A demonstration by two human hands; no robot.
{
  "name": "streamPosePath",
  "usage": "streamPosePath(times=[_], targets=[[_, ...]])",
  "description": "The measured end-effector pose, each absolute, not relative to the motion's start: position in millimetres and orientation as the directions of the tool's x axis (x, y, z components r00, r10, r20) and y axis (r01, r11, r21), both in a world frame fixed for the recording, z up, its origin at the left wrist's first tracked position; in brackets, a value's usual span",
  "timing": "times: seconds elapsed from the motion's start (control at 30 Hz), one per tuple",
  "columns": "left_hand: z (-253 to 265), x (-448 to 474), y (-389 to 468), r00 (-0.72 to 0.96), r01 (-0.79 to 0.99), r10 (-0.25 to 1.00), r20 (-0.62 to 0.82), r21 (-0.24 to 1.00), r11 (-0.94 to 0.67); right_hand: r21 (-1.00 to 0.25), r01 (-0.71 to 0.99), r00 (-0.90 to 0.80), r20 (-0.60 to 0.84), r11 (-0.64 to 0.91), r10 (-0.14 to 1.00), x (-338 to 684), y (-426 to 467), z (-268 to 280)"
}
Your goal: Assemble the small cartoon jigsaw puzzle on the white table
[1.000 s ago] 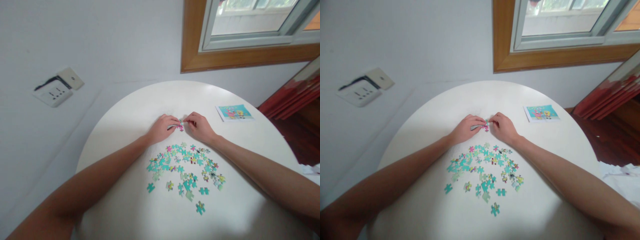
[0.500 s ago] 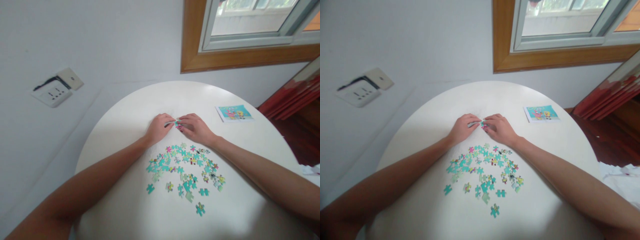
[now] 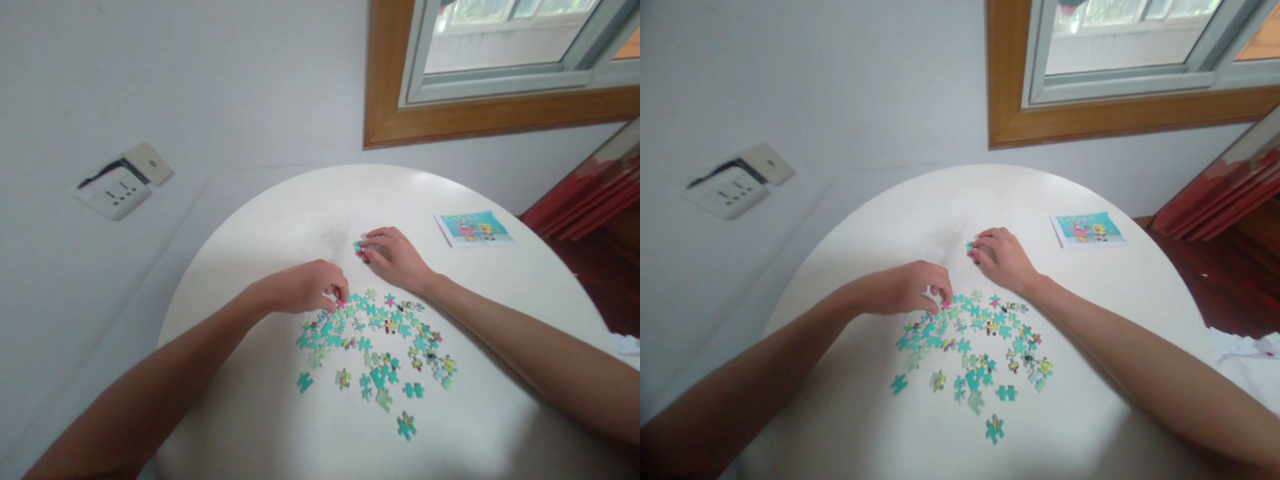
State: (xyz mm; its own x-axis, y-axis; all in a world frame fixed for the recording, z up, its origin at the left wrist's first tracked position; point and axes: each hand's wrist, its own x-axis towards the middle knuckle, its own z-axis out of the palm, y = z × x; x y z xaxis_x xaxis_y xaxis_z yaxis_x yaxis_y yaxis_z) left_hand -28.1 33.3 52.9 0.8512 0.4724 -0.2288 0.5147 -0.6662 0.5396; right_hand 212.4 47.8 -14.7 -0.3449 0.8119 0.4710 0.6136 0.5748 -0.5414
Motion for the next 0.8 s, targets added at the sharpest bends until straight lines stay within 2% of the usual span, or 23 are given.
streamPosePath(times=[0.23,0.37,0.5,0.67,0.8], targets=[[42.2,-25.2,37.7,0.809,0.57,0.542,-0.228,0.532,-0.626,-0.595,0.609,-0.287,0.45,0.524,0.845,214.6,51.2,-16.5],[45.9,-27.8,36.9,0.852,0.505,0.49,-0.184,0.534,-0.678,-0.614,0.616,-0.256,0.437,0.494,0.862,215.7,52.7,-18.3],[48.5,-29.4,36.4,0.886,0.438,0.433,-0.167,0.61,-0.66,-0.614,0.615,-0.262,0.433,0.495,0.863,216.1,53.0,-18.8],[41.4,-35.0,46.3,0.86,0.464,0.446,-0.248,0.742,-0.483,-0.605,0.629,-0.261,0.428,0.489,0.865,215.9,51.9,-18.1],[39.2,-38.6,55.3,0.842,0.513,0.456,-0.289,0.69,-0.511,-0.591,0.639,-0.27,0.427,0.492,0.863,216.1,51.7,-17.8]])
